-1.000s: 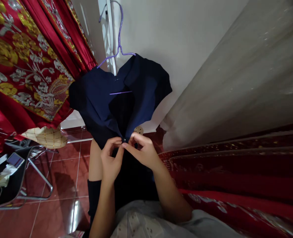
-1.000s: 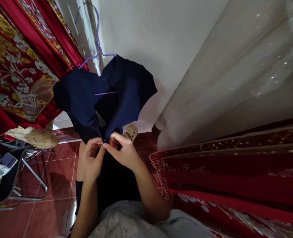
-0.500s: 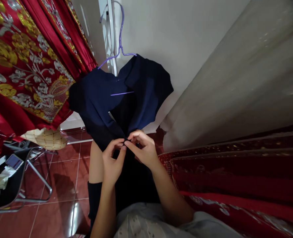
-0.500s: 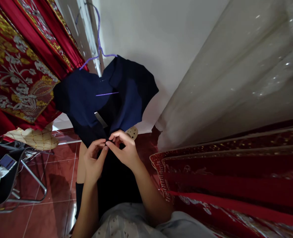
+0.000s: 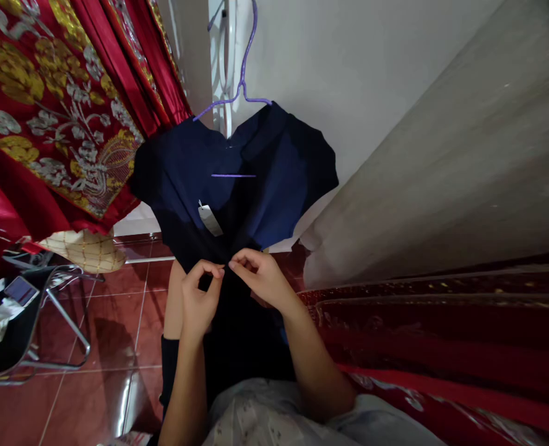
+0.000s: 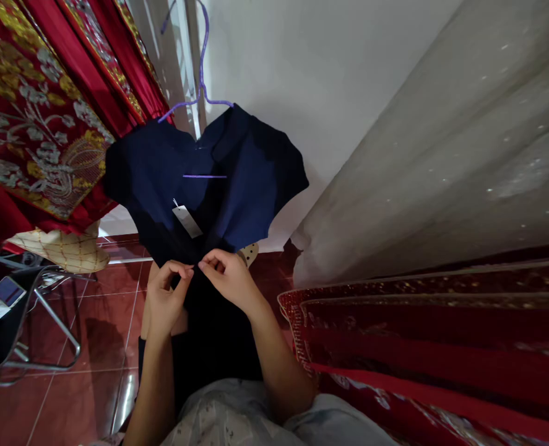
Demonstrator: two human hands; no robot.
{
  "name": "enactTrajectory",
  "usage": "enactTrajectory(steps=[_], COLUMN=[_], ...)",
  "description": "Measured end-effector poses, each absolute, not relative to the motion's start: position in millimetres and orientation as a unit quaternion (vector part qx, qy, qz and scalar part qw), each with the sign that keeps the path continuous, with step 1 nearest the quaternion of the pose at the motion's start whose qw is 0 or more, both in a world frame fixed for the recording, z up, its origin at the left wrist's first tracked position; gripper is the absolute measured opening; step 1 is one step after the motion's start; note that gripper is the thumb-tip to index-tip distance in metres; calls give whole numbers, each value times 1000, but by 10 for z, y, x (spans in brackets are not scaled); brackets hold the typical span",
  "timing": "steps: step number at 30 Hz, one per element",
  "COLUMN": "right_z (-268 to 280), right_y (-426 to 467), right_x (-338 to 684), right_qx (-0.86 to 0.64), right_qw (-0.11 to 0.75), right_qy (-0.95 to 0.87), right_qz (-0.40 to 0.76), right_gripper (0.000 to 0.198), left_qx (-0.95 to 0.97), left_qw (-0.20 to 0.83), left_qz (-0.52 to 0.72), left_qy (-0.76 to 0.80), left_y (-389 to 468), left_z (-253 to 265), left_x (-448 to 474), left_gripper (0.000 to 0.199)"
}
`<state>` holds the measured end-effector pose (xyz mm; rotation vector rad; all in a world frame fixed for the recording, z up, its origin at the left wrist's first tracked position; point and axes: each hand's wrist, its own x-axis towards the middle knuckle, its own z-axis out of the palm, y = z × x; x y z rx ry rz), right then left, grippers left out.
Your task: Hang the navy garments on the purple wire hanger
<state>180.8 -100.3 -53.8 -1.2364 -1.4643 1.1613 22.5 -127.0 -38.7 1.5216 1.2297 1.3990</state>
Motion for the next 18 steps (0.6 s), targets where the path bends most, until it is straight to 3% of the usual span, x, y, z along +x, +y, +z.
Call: enactTrajectory(steps=[12,18], right_z=[-596,-567], right_y=[-1012,-1010], right_x=[1738,1759], right_qx=[-479,-456], right_qw=[457,528], right_qy=[-590,-592], right_qz=[462,404], right_gripper=[15,17], left_qx=[593,589], left_qw=[407,407], left_qz=[517,530], left_qy=[464,454], left_y=[-1302,-1281], left_z=[-358,-350], left_x=[195,246], left_gripper=[28,32])
